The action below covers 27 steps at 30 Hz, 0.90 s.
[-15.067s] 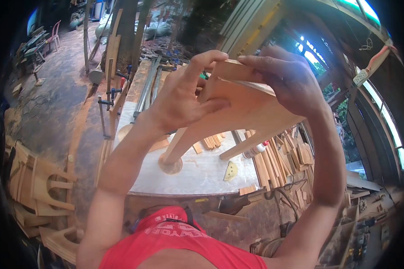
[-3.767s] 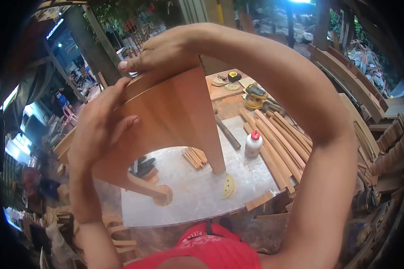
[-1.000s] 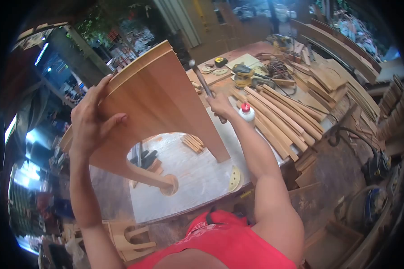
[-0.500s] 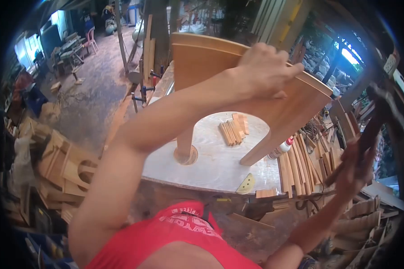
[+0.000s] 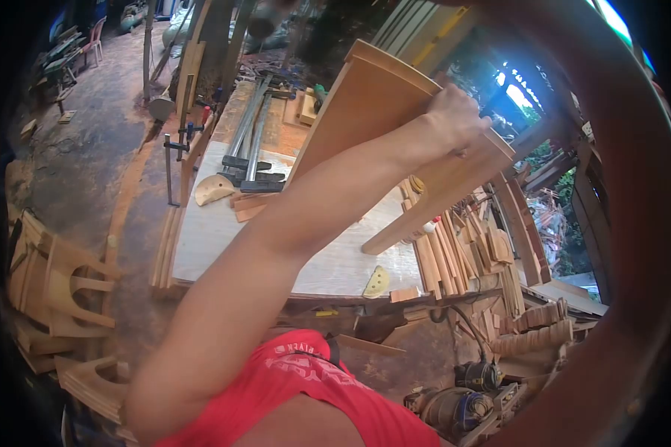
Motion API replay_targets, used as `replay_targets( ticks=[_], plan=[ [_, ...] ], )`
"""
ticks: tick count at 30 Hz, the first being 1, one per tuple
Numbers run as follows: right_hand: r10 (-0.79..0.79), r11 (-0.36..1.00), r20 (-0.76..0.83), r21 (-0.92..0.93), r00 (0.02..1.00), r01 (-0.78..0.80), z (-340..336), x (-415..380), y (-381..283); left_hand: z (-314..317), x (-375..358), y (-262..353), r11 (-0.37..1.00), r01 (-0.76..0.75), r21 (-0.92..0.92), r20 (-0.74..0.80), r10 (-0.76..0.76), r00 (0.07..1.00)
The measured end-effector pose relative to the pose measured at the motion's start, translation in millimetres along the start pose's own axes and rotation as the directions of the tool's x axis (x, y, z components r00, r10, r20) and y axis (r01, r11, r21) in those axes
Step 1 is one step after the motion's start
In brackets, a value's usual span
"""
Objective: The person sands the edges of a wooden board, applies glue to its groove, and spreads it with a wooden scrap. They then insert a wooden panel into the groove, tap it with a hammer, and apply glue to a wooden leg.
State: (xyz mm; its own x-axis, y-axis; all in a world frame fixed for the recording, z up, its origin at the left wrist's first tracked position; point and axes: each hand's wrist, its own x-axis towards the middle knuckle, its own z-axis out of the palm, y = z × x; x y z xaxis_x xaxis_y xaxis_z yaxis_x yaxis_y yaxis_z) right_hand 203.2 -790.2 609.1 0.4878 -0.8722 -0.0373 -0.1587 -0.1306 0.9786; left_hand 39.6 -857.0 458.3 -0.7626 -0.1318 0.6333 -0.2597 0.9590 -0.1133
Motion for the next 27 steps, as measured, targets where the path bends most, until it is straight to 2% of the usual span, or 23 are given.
replay_targets(
  ticks=[3, 4, 6, 8, 10, 12, 14, 15, 18, 21, 22, 25, 27],
  plan=[
    [-0.113, 0.993, 0.245, -0.015, 0.963, 0.12, -4.2, 21.5, -11.3, 9.6, 6.6, -1.9, 1.0, 0.021, -0.017, -0.043, -0.022, 0.999],
    [-0.047, 0.995, 0.41, -0.056, 0.911, 0.077, -9.6, 36.3, -21.1, 13.7, 11.9, 0.6, 0.999, 0.028, -0.03, -0.057, -0.029, 0.998],
    [-0.005, 0.993, 0.404, -0.106, 0.915, 0.052, -9.7, 42.0, -24.6, 13.8, 16.4, 0.5, 0.999, 0.033, -0.006, -0.066, -0.033, 0.997],
    [-0.08, 0.992, 0.073, -0.096, 0.994, 0.087, 6.7, 29.6, -21.3, 8.3, 8.9, 1.6, 1.0, 0.014, 0.005, 0.003, -0.014, 1.0],
    [-0.024, 0.998, 0.281, 0.064, 0.96, 0.006, 1.0, 27.1, -15.3, 8.4, 8.0, 1.1, 1.0, 0.01, 0.006, 0.013, -0.01, 1.0],
    [-0.009, 0.983, 0.503, 0.161, 0.864, -0.083, -18.8, 32.1, -16.1, 9.7, 10.0, -1.4, 1.0, 0.025, 0.017, 0.0, -0.025, 1.0],
    [-0.052, 0.987, 0.477, 0.158, 0.877, -0.027, -17.9, 27.9, -12.5, 11.2, 12.3, 0.2, 0.999, 0.034, 0.032, -0.029, -0.033, 0.999],
    [-0.09, 0.991, 0.32, 0.119, 0.943, 0.055, -8.7, 19.1, -11.7, 11.3, 12.8, 0.5, 0.999, 0.036, 0.028, -0.035, -0.035, 0.999],
    [-0.027, 0.999, 0.222, 0.03, 0.975, 0.021, 8.8, 2.3, -20.0, 16.6, 13.0, 1.0, 0.999, 0.041, -0.011, -0.068, -0.042, 0.997],
    [-0.016, 1.0, 0.182, 0.02, 0.983, 0.012, 15.4, -1.8, -23.2, 7.3, 12.6, 3.5, 1.0, 0.008, 0.025, 0.04, -0.009, 0.999],
    [-0.009, 1.0, 0.167, 0.02, 0.986, 0.006, 16.4, -4.4, -23.6, 6.7, 10.3, 3.8, 0.997, 0.05, -0.05, 0.044, -0.048, 0.998],
    [0.017, 0.999, 0.146, 0.038, 0.989, -0.023, 21.6, -12.6, -20.2, 11.0, 9.1, 4.8, 0.998, 0.047, 0.045, -0.052, -0.045, 0.998],
    [0.032, 0.997, 0.15, 0.062, 0.988, -0.042, 22.7, -16.1, -15.5, 11.7, 10.9, 2.0, 0.999, 0.011, 0.042, -0.008, -0.011, 1.0]
  ],
)
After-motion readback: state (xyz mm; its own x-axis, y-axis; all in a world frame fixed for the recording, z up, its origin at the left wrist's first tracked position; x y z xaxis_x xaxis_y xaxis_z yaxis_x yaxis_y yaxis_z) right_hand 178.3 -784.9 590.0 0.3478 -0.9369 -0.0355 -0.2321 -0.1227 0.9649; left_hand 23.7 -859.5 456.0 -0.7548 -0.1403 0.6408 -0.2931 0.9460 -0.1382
